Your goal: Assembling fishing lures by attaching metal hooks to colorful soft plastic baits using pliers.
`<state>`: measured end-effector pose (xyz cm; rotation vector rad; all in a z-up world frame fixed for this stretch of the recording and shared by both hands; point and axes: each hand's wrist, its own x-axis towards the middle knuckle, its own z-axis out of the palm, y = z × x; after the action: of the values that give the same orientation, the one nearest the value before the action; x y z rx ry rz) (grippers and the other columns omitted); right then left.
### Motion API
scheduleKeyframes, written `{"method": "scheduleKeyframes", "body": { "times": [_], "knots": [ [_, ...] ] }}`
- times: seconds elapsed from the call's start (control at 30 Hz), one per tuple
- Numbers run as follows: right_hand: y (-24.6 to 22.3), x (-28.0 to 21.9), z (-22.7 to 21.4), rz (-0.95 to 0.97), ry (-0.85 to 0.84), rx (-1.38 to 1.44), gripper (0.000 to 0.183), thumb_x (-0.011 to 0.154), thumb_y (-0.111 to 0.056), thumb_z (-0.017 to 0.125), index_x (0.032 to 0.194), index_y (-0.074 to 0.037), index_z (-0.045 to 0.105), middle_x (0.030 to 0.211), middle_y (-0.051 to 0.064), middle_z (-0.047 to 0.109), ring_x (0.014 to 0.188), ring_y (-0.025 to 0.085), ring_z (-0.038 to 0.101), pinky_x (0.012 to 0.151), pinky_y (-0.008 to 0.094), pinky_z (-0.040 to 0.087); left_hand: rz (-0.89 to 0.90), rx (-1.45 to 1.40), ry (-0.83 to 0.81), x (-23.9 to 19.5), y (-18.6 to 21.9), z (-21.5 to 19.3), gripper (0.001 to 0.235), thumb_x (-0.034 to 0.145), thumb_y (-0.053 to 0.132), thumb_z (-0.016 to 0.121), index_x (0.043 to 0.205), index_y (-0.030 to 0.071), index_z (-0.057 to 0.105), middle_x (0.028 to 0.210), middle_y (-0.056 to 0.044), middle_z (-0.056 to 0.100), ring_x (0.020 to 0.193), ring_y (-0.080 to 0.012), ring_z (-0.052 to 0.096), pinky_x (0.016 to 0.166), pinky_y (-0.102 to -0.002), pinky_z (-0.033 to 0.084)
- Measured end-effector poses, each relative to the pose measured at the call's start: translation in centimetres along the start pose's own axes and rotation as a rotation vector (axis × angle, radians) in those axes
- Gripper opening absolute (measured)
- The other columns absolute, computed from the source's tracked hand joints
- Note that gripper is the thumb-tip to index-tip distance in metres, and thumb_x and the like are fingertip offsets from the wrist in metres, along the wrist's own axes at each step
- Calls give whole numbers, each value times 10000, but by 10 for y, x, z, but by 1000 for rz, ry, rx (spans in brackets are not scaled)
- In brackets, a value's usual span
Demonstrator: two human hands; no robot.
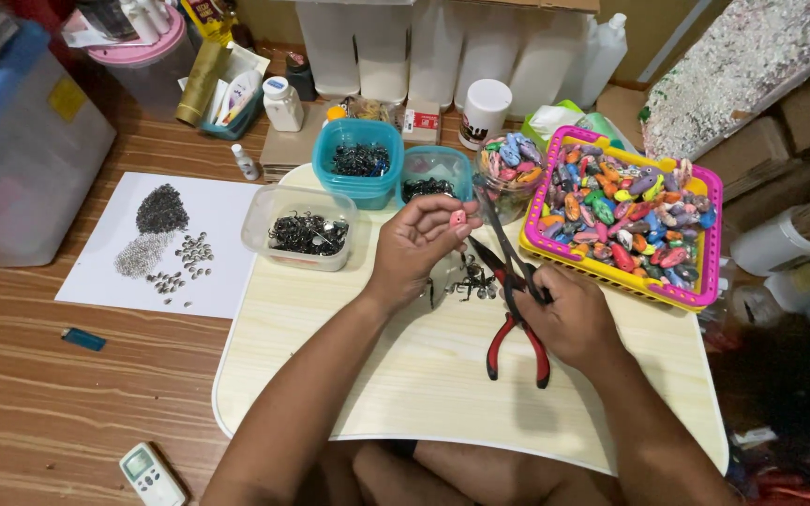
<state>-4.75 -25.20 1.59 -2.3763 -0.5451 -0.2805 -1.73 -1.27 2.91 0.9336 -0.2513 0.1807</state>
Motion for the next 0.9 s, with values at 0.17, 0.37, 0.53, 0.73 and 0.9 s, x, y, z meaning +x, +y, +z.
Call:
{"method": "scheduleKeyframes", "body": {
  "times": [0.17,0.37,0.53,0.73,0.9],
  "knots": [
    [-9,-2,-8,109,-126,-66,385,868,-394,757,775,-79,557,714,191,606,761,417,672,676,477,523,17,36,-10,0,-5,1,317,874,-19,793,1158,-29,653,1142,-222,740,989,-219,760,760,-257,660],
    [-18,1,-11,307,-321,-265,420,863,-477,702,773,-97,551,784,167,660,869,408,697,772,504,553,19,78,-37,-2,-9,0,313,884,-10,786,1169,-28,658,1146,-224,737,996,-220,757,764,-262,660],
    [-24,5,-13,426,-421,-389,417,861,-551,672,791,-149,590,836,95,699,935,347,730,828,469,583,6,81,-28,-4,-7,1,282,894,-5,779,1152,-25,668,1134,-211,746,983,-197,761,757,-240,658],
    [-23,4,-17,472,-426,-411,474,870,-605,647,818,-138,583,890,103,701,999,357,721,865,491,581,18,98,-41,-2,-8,2,291,892,-14,778,1159,-30,664,1128,-211,748,986,-205,758,759,-249,662],
    [-21,5,-22,515,-489,-493,459,881,-601,583,822,-147,620,872,111,718,991,352,742,856,489,589,121,197,-49,0,-7,0,278,870,-9,802,1128,-5,700,1155,-212,738,1044,-217,741,871,-279,642]
  ]
}}
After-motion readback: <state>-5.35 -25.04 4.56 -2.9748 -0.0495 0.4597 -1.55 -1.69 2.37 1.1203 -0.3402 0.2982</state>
